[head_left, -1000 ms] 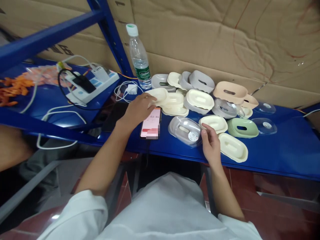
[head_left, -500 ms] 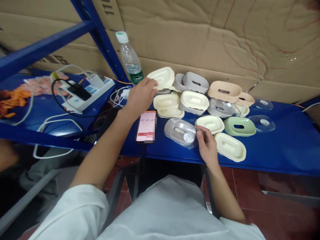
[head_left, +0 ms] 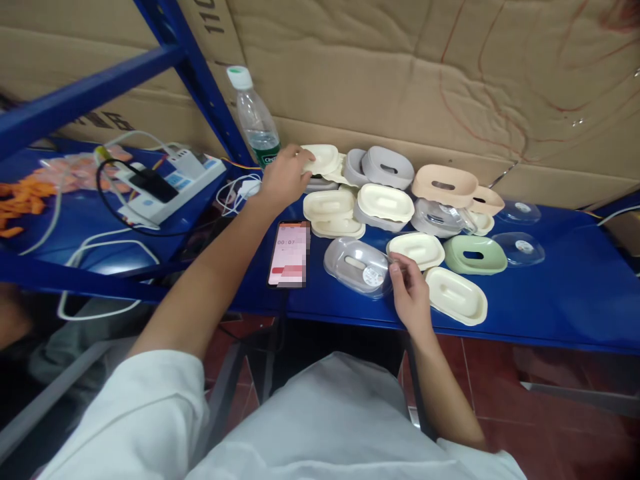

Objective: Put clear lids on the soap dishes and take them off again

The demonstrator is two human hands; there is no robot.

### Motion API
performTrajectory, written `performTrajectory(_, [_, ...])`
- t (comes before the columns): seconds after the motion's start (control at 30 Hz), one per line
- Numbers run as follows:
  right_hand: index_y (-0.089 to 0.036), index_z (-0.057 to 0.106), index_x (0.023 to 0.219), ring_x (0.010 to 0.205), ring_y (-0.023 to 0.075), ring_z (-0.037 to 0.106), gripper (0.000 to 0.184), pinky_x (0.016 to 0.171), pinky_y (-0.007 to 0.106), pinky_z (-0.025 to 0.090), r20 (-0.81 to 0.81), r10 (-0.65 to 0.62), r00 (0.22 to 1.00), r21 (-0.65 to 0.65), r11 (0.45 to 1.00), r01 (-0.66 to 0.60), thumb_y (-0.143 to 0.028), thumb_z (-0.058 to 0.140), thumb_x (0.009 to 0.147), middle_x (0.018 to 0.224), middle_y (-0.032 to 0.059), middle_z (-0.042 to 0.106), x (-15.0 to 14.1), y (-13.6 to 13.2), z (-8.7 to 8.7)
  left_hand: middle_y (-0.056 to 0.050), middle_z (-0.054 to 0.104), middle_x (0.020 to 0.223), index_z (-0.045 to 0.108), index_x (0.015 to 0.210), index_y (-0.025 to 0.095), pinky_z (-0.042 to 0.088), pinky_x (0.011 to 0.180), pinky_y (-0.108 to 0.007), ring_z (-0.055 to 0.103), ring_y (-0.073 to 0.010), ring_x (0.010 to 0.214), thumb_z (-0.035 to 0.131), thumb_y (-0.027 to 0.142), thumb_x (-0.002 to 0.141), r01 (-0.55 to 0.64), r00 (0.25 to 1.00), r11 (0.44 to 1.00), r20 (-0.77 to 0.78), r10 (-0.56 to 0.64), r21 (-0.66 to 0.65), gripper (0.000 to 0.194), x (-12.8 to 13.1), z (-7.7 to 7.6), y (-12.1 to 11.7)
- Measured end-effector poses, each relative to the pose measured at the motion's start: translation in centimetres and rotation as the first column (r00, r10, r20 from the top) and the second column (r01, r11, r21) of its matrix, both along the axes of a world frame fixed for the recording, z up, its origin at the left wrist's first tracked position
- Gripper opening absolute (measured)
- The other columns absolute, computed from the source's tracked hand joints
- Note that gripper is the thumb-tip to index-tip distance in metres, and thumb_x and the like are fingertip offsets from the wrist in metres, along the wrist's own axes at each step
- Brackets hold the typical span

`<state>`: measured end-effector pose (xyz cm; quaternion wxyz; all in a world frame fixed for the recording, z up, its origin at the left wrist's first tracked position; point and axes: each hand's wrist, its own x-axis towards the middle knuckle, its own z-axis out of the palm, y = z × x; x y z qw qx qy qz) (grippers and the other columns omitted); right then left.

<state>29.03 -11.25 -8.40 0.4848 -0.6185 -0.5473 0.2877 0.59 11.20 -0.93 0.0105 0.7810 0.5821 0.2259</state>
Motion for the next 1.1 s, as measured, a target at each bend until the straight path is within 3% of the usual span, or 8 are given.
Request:
performTrajectory(0.2, [-0.022, 0.069, 0.135, 0.077, 0.0159, 0.058, 0.047, 0.069, 0.031, 0.051, -0.023, 0.02, 1.0, 0.008, 1.0, -0.02, -0.057, 0.06, 0.104, 0.104, 0.0054, 0.07, 0.1, -0.1, -0.2, -0.014, 0.055, 0.155, 0.06, 0.142, 0.015, 0.045, 0.122, -0.049, 0.051, -0.0267, 0.141, 0.059, 0.014, 0.102, 0.041, 0.999, 0.999, 0.007, -0.041, 0.025, 0.039, -0.1, 1.1, -2.9])
performTrajectory(0.3, [-0.023, 0.07, 0.133, 0.075, 0.0149, 0.057, 0.045, 0.067, 0.03, 0.05, -0.032, 0.029, 0.999, -0.007, 1.0, -0.029, -0.056, 0.063, 0.103, 0.103, 0.0044, 0.07, 0.0, -0.1, -0.2, -0.012, 0.062, 0.147, 0.062, 0.139, 0.017, 0.044, 0.124, -0.048, 0.055, -0.0265, 0.143, 0.052, 0.015, 0.105, 0.231, 0.965, 0.968, 0.105, -0.241, 0.103, 0.036, 0.3, 1.2, -8.3])
performTrajectory(0.4, [-0.023, 0.071, 0.13, 0.072, 0.0137, 0.055, 0.044, 0.065, 0.029, 0.049, -0.057, 0.026, 0.998, -0.007, 1.0, -0.026, -0.056, 0.066, 0.101, 0.1, 0.0035, 0.07, 0.0, 0.0, -0.1, -0.011, 0.061, 0.154, 0.056, 0.15, 0.022, 0.049, 0.122, -0.049, 0.059, -0.0268, 0.144, 0.043, 0.016, 0.108, 0.388, 0.912, 0.92, 0.176, -0.372, -0.065, 0.044, 1.3, 0.3, -14.8])
performTrajectory(0.5, [-0.021, 0.072, 0.124, 0.064, 0.012, 0.052, 0.045, 0.058, 0.028, 0.046, -0.136, -0.008, 0.991, 0.0, 1.0, 0.008, -0.058, 0.068, 0.099, 0.093, 0.0025, 0.069, -0.1, 0.0, 0.1, -0.012, 0.052, 0.165, 0.046, 0.16, 0.023, 0.048, 0.125, -0.049, 0.054, -0.0263, 0.151, 0.039, 0.013, 0.108, 0.424, 0.89, 0.889, 0.258, -0.375, -0.171, 0.053, 2.3, -1.2, -19.5])
performTrajectory(0.67, [-0.023, 0.069, 0.13, 0.051, 0.01, 0.048, 0.05, 0.045, 0.026, 0.042, -0.2, -0.055, 0.978, -0.036, 0.998, 0.049, -0.063, 0.064, 0.099, 0.094, 0.0034, 0.073, -0.1, -0.1, 0.3, -0.013, 0.058, 0.159, 0.048, 0.158, 0.026, 0.054, 0.12, -0.05, 0.058, -0.0283, 0.147, 0.052, 0.023, 0.108, 0.279, 0.881, 0.945, 0.436, -0.182, -0.17, 0.049, 3.7, -3.6, -23.6])
performTrajectory(0.83, [-0.026, 0.072, 0.134, 0.107, 0.0223, 0.072, 0.044, 0.083, 0.037, 0.064, 0.007, 0.049, 0.999, 0.132, 0.99, -0.049, -0.056, 0.06, 0.104, 0.143, 0.011, 0.068, 0.3, 0.0, 0.3, -0.013, 0.041, 0.171, 0.044, 0.161, 0.033, 0.056, 0.117, -0.049, 0.05, -0.0309, 0.154, 0.068, 0.033, 0.104, 0.17, 0.821, 0.976, 0.567, -0.066, -0.134, 0.061, 5.1, -5.7, -25.6])
performTrajectory(0.93, [-0.03, 0.07, 0.139, 0.144, 0.0272, 0.057, 0.04, 0.118, 0.049, 0.051, 0.153, 0.17, 0.974, 0.204, 0.959, -0.199, -0.049, 0.06, 0.106, 0.151, 0.0093, 0.064, 0.4, -0.1, 0.4, -0.012, 0.049, 0.163, 0.05, 0.156, 0.033, 0.056, 0.118, -0.048, 0.055, -0.0287, 0.149, 0.068, 0.028, 0.104, 0.144, 0.801, 0.989, 0.591, -0.096, -0.035, 0.056, 5.9, -6.7, -25.7])
performTrajectory(1.1, [-0.031, 0.063, 0.15, 0.144, 0.0287, 0.056, 0.051, 0.126, 0.053, 0.045, 0.35, 0.159, 0.923, 0.205, 0.948, -0.241, -0.046, 0.07, 0.102, 0.147, 0.0116, 0.059, 0.3, -0.4, 0.6, -0.015, 0.049, 0.159, 0.046, 0.159, 0.032, 0.056, 0.116, -0.047, 0.058, -0.0289, 0.145, 0.069, 0.028, 0.105, 0.108, 0.805, 0.994, 0.585, -0.096, 0.015, 0.059, 6.5, -7.4, -25.4])
